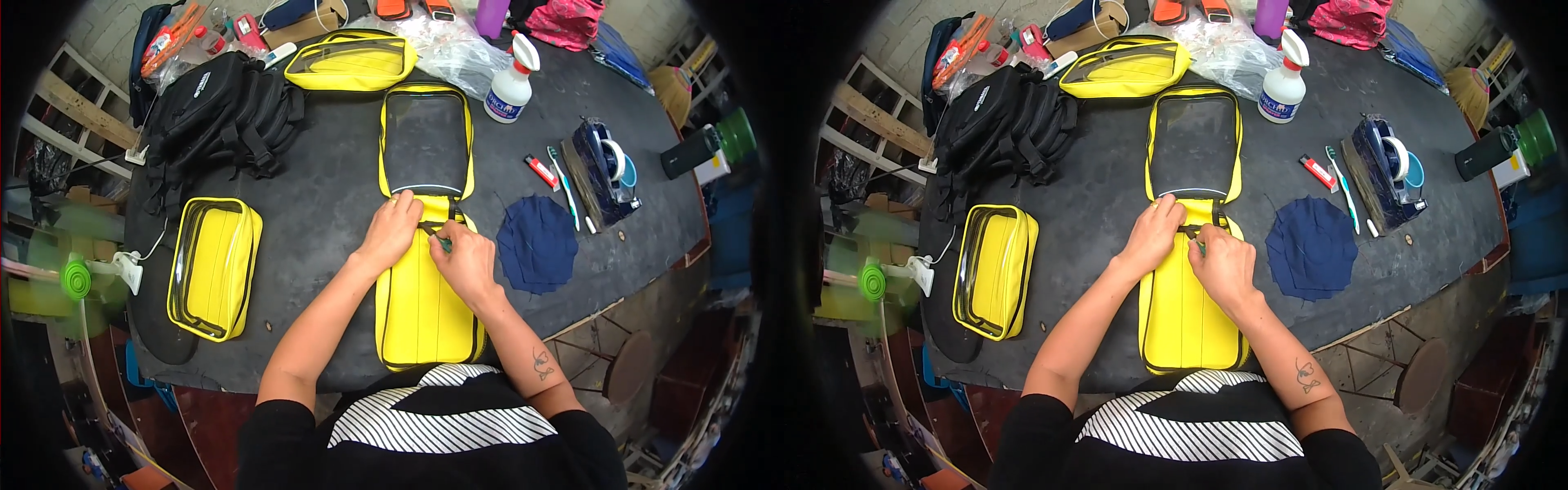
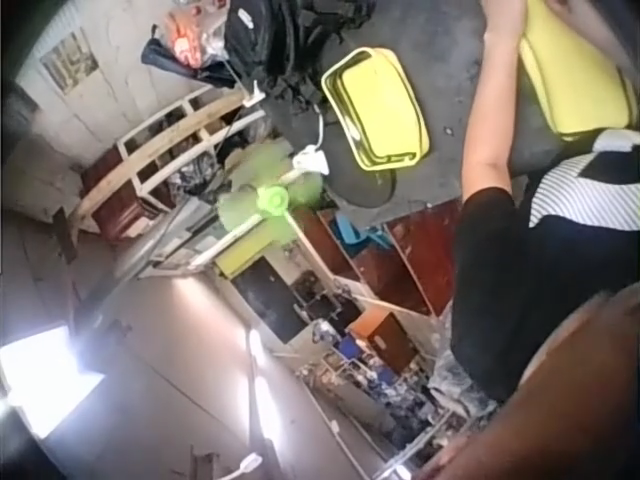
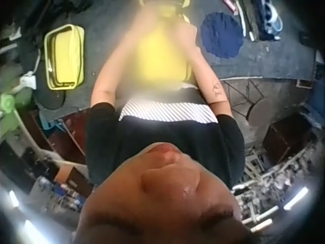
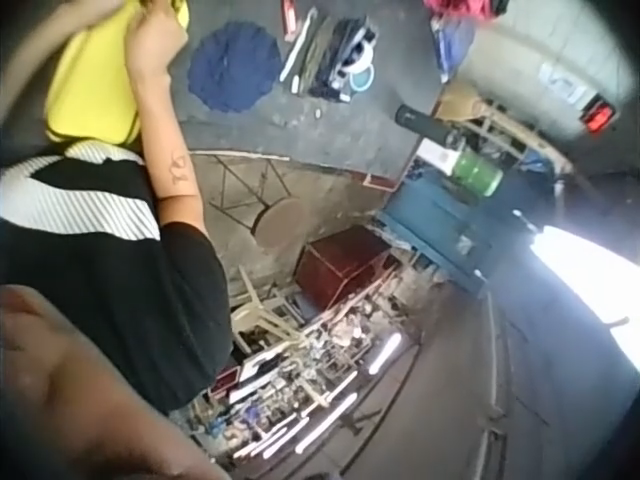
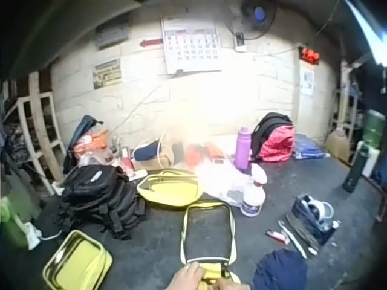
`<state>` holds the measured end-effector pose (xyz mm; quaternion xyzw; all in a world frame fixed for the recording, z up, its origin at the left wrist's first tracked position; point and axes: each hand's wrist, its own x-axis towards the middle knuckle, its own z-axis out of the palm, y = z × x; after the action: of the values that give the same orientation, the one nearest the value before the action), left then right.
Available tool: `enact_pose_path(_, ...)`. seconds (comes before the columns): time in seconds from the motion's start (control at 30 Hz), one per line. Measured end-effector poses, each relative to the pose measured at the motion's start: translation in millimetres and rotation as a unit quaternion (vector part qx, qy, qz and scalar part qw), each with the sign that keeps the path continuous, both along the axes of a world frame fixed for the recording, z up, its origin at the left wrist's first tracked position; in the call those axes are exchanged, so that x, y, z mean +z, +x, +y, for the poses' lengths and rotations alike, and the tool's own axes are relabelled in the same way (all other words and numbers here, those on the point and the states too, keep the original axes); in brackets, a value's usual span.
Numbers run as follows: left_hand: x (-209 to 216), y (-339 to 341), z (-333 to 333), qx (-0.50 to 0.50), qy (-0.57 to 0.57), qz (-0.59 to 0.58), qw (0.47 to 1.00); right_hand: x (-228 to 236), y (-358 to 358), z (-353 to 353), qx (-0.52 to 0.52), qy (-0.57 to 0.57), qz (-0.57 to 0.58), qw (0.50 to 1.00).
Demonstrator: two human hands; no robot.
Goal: Cleaning the clear plastic windows of yellow pouches with a spray and cloth, followed by inspection and strap adjustment.
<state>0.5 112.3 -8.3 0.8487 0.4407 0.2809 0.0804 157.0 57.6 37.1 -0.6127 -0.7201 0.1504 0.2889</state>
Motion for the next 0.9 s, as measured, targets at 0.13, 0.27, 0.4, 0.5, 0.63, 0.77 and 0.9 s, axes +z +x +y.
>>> enact_pose_path(0.13, -1.2, -2.3, 0.3, 0.023, -0.079, -0.137, 0.987, -2.9, -1.0, -0.9, -0.006, 0.025, 0.003, 1.000)
enact_pose_path(0.27, 2.1, -4.9, 0.4, 0.019, -0.110, -0.178, 0.978, -4.8, -2.8, 1.6, -0.010, -0.002, 0.010, 1.000)
enact_pose_path(0.4, 2.0, -6.9, 0.9, 0.015, -0.127, -0.203, 0.971, -3.6, -4.7, 4.6, -0.001, -0.003, -0.003, 1.000)
enact_pose_path(0.5, 2.9, -9.2, 1.5, 0.017, -0.152, -0.230, 0.961, -0.2, -5.1, 6.4, 0.002, -0.022, -0.014, 1.000)
enact_pose_path(0.63, 3.6, -9.3, 1.2, 0.014, -0.162, -0.247, 0.955, 0.1, -8.1, 8.6, 0.002, -0.026, -0.020, 0.999)
enact_pose_path(0.77, 3.4, -8.2, 0.8, 0.018, -0.164, -0.248, 0.955, -4.5, -9.6, 10.4, 0.006, -0.018, -0.018, 1.000)
enact_pose_path(0.9, 9.2, -7.8, 0.2, 0.026, -0.167, -0.244, 0.955, -6.7, -8.9, 11.3, 0.016, -0.008, -0.017, 1.000)
